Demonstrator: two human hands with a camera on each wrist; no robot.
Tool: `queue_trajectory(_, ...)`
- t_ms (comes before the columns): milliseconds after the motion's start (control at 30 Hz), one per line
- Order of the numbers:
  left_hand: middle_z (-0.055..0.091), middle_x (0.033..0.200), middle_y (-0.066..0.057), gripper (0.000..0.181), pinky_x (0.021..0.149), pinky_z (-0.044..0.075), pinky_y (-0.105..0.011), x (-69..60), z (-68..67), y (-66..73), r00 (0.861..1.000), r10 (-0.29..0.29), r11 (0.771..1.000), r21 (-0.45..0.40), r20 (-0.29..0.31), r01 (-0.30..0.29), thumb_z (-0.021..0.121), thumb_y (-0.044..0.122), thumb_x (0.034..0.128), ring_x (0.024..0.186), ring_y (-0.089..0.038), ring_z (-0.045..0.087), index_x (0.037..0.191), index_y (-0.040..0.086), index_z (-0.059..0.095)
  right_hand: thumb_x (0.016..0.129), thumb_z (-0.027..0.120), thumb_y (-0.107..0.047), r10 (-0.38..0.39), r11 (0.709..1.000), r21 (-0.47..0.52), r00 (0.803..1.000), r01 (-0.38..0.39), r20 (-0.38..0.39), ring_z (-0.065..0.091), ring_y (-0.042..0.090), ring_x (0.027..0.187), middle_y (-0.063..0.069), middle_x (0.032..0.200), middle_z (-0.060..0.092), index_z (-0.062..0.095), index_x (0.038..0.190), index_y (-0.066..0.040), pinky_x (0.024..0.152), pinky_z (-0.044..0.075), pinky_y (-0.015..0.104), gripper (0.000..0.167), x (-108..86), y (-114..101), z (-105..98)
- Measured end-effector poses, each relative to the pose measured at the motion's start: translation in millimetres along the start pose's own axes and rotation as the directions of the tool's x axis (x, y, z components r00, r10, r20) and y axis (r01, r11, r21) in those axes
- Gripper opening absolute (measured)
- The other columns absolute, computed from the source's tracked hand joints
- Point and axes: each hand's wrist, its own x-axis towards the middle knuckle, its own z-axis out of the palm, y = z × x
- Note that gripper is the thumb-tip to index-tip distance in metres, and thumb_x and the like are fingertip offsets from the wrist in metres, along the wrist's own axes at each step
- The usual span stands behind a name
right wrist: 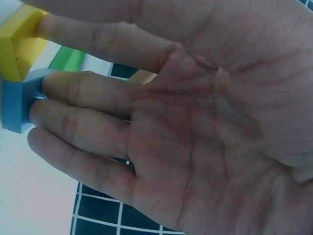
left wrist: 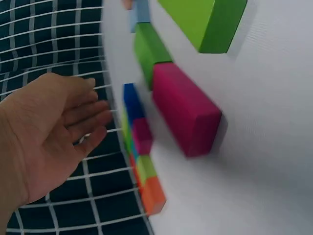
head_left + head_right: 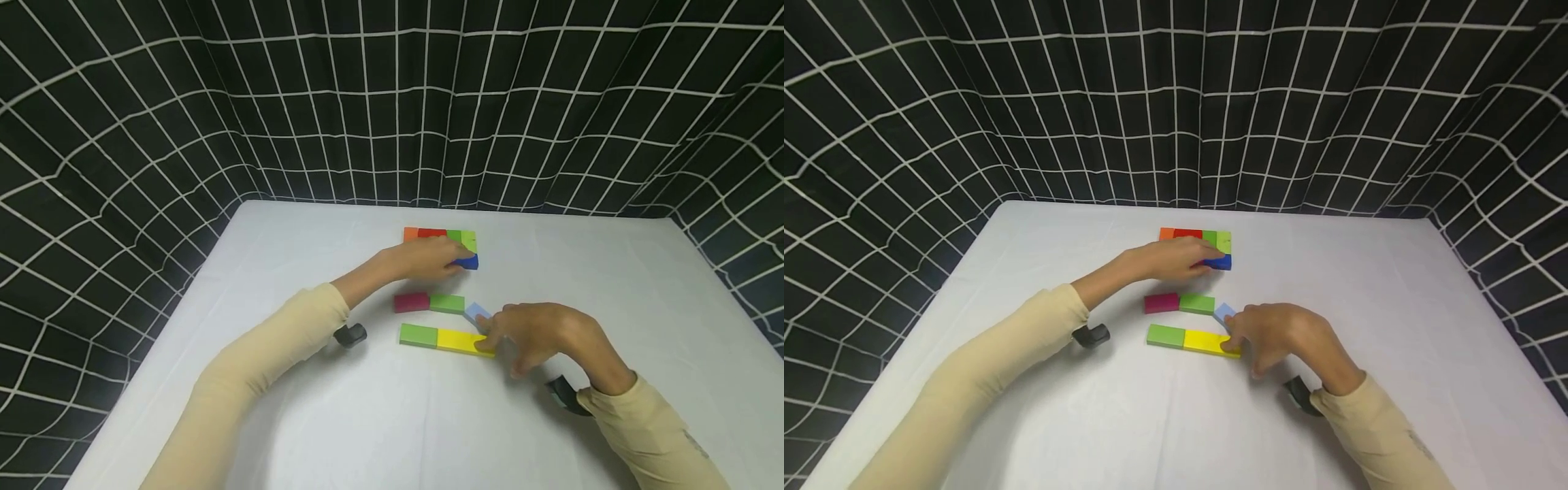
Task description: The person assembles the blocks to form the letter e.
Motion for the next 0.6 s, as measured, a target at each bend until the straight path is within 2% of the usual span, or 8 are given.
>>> queue_trajectory(100,0.071,0.117,-0.005,0.036,0.098,0.055,-0.022,13.1,7.8,2.6,0.999,-0.014,0.999,0.036,0.031,0.013,0.055,0.015,0.1073,0.106,-0.017,0.063,0.141,0.008,0.063,0.076,0.093,-0.023,-0.025,1.000,-0.004,1.000,0.025,-0.009,0.060,0.022,0.119,0.009,0.156,0.057,0.070,0.135,-0.040,0.096,0.057,0.046,0.066,-0.5,0,0)
queue_trajectory(200,0.067,0.102,-0.005,0.028,0.084,0.054,-0.022,17.6,9.9,7.5,0.999,0.007,0.999,0.043,0.034,-0.008,0.056,0.014,0.1061,0.095,-0.018,0.060,0.131,0.008,0.068,0.076,0.093,-0.023,-0.031,0.999,-0.008,0.999,0.031,-0.011,0.061,0.023,0.120,0.009,0.155,0.057,0.070,0.135,-0.039,0.097,0.057,0.046,0.066,0.2,-1,-1)
queue_trajectory(300,0.071,0.116,-0.004,0.033,0.096,0.056,-0.022,20.7,9.9,13.4,1.000,0.024,0.997,0.077,-0.001,-0.024,0.062,0.014,0.1037,0.106,-0.018,0.064,0.136,0.009,0.068,0.076,0.093,-0.023,-0.017,1.000,-0.008,1.000,0.017,-0.014,0.061,0.022,0.117,0.009,0.154,0.058,0.070,0.135,-0.040,0.094,0.058,0.044,0.066,0.1,0,-1)
queue_trajectory(433,0.071,0.130,-0.004,0.040,0.107,0.055,-0.027,26.4,13.6,18.2,1.000,0.005,0.984,0.176,-0.020,-0.001,0.067,0.011,0.0999,0.117,-0.018,0.065,0.139,0.012,0.067,0.076,0.093,-0.024,-0.005,1.000,-0.001,1.000,0.005,-0.017,0.060,0.021,0.117,0.008,0.155,0.058,0.070,0.135,-0.041,0.094,0.057,0.045,0.066,-0.9,0,0)
queue_trajectory(600,0.074,0.122,-0.003,0.034,0.102,0.056,-0.024,31.7,19.0,21.1,0.998,0.035,0.966,0.259,-0.057,-0.019,0.068,0.007,0.0985,0.111,-0.016,0.069,0.131,0.013,0.073,0.076,0.093,-0.024,0.001,1.000,0.002,1.000,-0.001,-0.012,0.060,0.020,0.117,0.007,0.156,0.057,0.069,0.135,-0.042,0.095,0.057,0.045,0.066,-0.9,0,0)
